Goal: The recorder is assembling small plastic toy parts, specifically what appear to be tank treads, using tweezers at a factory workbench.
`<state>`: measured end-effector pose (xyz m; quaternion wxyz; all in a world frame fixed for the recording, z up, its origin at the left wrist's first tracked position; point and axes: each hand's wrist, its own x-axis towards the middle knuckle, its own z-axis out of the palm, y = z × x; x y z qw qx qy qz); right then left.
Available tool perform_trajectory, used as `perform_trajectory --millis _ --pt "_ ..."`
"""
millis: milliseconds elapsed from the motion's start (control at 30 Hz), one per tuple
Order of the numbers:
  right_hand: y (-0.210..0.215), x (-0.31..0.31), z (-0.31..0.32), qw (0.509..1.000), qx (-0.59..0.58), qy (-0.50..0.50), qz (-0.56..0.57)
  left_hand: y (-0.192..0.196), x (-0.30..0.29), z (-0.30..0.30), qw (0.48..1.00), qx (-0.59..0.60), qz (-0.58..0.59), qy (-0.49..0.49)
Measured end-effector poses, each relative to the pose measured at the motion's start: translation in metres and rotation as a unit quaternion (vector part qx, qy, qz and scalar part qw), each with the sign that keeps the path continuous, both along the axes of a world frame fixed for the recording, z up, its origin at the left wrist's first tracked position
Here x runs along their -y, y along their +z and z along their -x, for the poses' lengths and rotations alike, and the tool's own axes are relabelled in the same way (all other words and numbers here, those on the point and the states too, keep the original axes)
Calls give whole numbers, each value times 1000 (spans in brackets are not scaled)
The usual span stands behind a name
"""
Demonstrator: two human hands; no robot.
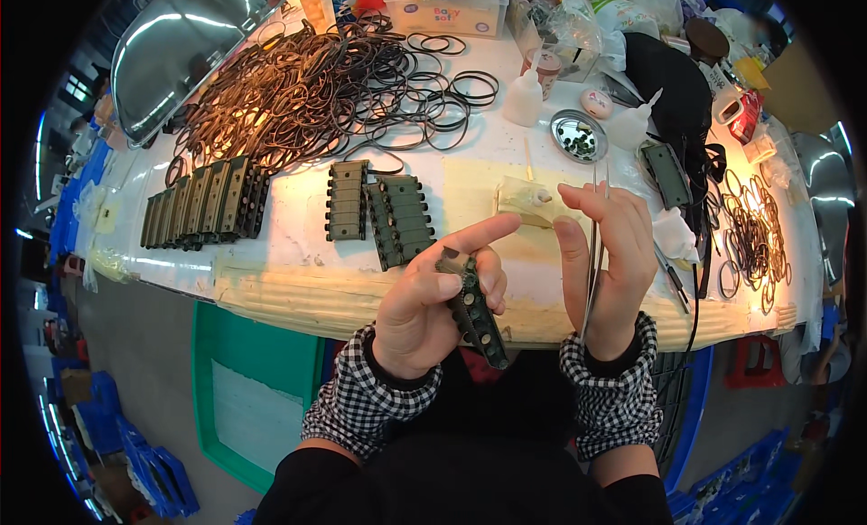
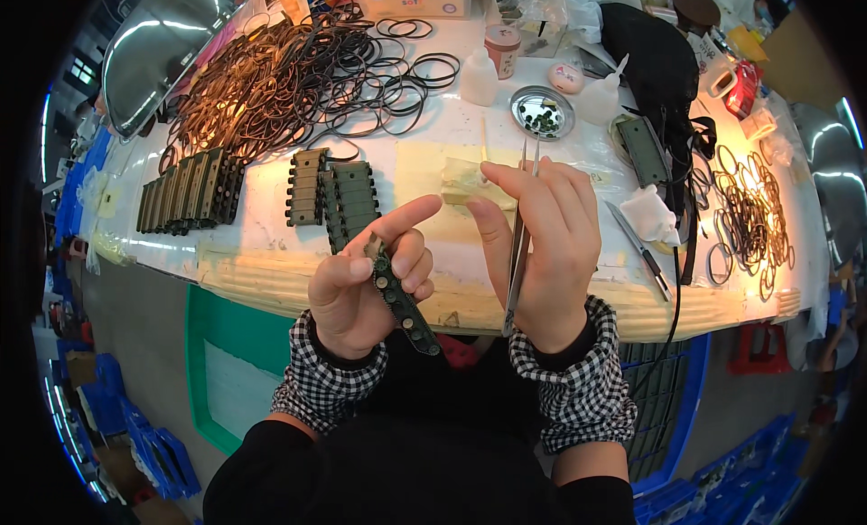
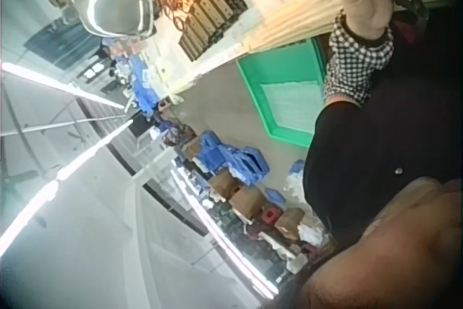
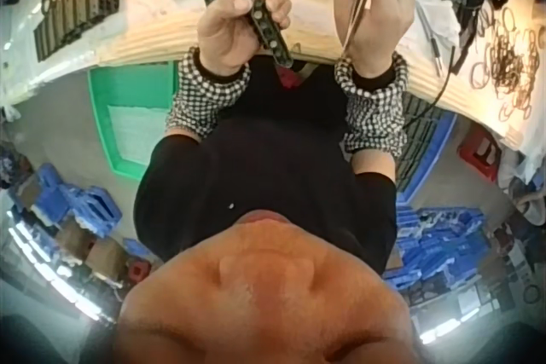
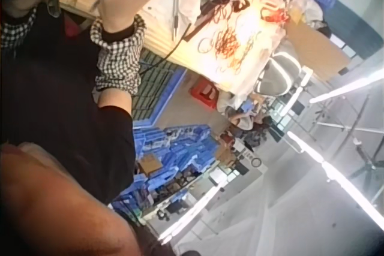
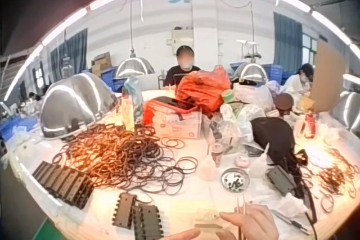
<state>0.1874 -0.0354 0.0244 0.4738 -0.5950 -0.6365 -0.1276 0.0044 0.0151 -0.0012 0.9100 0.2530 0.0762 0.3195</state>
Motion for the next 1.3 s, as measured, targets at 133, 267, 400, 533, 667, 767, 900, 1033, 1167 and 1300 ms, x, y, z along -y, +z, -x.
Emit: perform_trajectory --millis 133,267,400,533,667,767,900,1033,1167,1300 --pt "3 8 3 998 -19 59 -10 6 3 2 975 -123 -142 118" --pt "7 16 12 990 -65 125 19 3 9 7 852 -270 -362 264" --pt "10 22 21 976 -110 183 53 2 6 7 829 -245 -414 286" --pt "-2 30 34 945 -222 225 82 4 9 10 844 -260 -381 274" --pt "-4 27 36 947 -194 235 103 0 1 21 864 -232 -339 291" --pt "25 20 29 943 -131 265 150 7 -20 39 894 -182 -267 309" --pt "73 -6 26 943 160 222 189 13 -53 64 940 -52 -192 279" --pt "83 -59 50 928 245 217 178 -9 -73 79 962 110 -68 242" --pt "77 -138 73 912 309 239 124 -9 -65 80 954 145 -65 254" --pt "61 -221 108 892 365 226 145 -11 -66 81 952 128 -51 272"
